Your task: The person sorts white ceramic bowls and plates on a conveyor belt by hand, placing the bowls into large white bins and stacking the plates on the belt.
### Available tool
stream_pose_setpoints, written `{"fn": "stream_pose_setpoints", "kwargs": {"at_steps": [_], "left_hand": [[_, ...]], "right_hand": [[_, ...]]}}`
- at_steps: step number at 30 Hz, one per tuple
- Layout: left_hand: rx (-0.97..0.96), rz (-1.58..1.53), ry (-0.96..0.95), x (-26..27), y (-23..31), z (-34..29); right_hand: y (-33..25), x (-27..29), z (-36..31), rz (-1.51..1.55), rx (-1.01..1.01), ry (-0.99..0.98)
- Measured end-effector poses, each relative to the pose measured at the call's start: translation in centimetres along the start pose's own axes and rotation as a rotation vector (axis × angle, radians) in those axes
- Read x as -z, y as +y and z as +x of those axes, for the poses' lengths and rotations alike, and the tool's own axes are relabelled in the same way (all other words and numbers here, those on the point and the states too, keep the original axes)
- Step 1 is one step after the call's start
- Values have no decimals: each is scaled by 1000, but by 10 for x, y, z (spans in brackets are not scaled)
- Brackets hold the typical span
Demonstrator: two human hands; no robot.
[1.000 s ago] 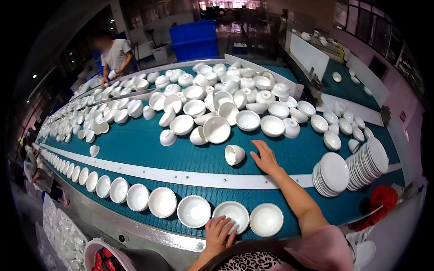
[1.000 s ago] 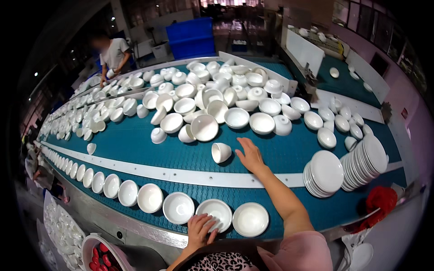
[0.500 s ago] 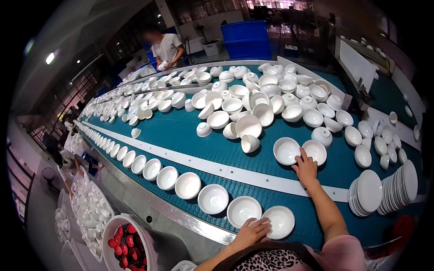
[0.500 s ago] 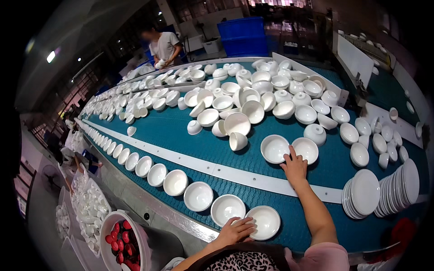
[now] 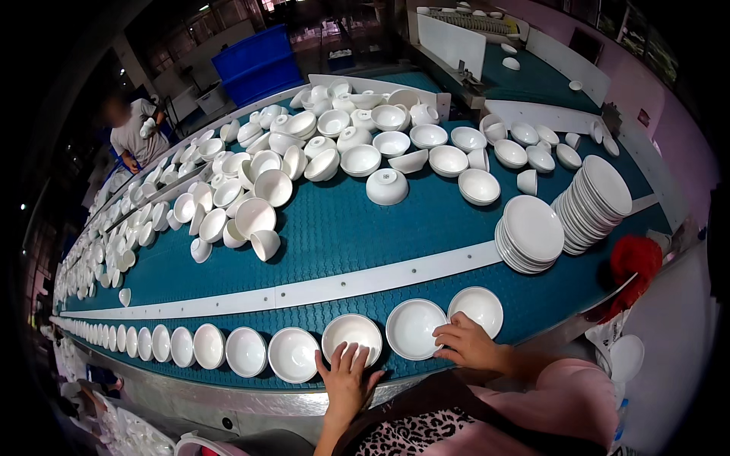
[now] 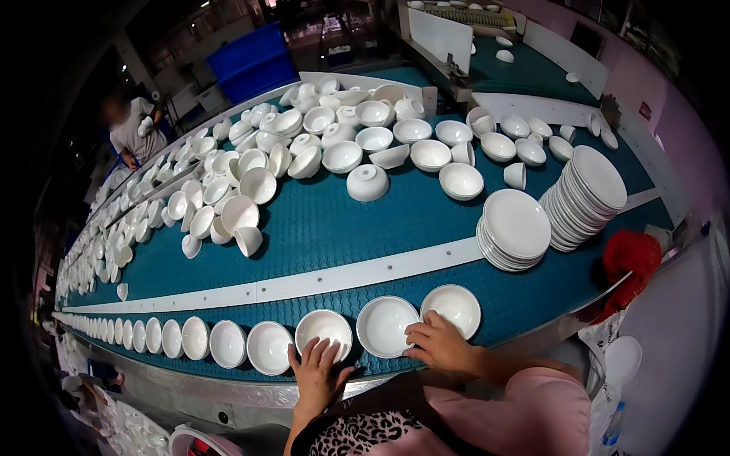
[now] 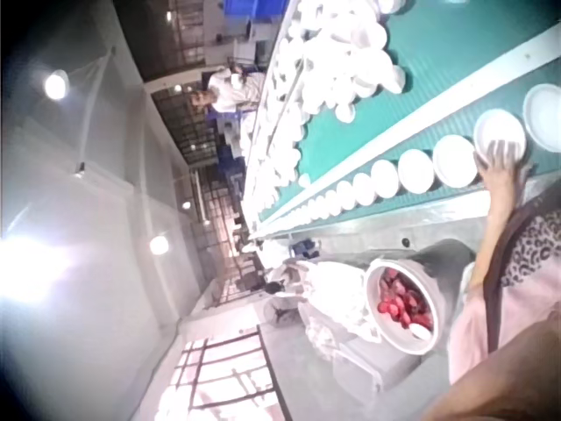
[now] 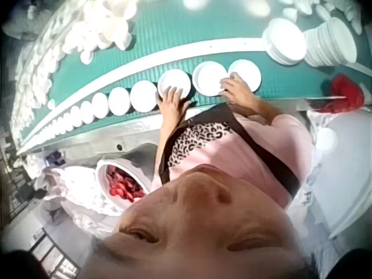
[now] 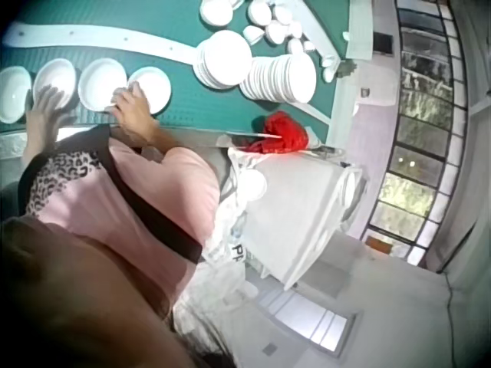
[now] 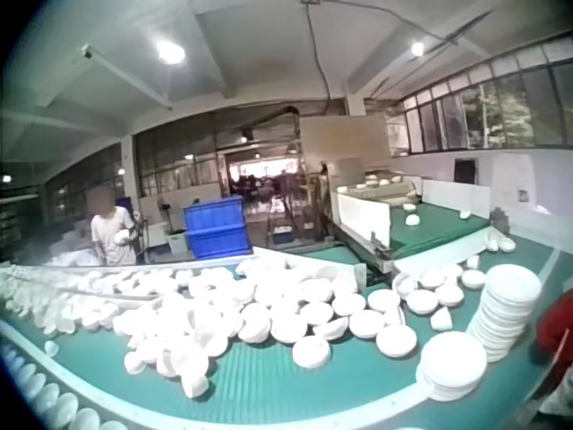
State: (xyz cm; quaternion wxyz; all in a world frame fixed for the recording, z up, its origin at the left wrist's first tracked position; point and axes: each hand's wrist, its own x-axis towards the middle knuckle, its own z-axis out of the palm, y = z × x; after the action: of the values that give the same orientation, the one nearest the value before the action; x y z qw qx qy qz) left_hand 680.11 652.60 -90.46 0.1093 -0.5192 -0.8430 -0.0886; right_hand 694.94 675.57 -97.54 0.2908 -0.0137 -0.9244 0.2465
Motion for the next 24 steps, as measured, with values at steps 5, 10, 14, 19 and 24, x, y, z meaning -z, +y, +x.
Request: {"fn": "stream_pose_setpoints", "kwargs": {"at_steps": [5,10,14,19,24], "left_hand": [[-134,-135,-45,-18,23,2],[-111,-189,44,-41,38,16],[-88,-177,162,-57,45,16],[-77,-260,310,-90,56,22],[-86,-147,200,-81,80,30]], "right_hand": [[77,-15,125,176,130,303],[169,-42,276,-229,-215,291],[178,-50,336,-387,-453,-117],[176,-66,319,-364,-412,-124],[164,-61,221,-177,-195,78]]}}
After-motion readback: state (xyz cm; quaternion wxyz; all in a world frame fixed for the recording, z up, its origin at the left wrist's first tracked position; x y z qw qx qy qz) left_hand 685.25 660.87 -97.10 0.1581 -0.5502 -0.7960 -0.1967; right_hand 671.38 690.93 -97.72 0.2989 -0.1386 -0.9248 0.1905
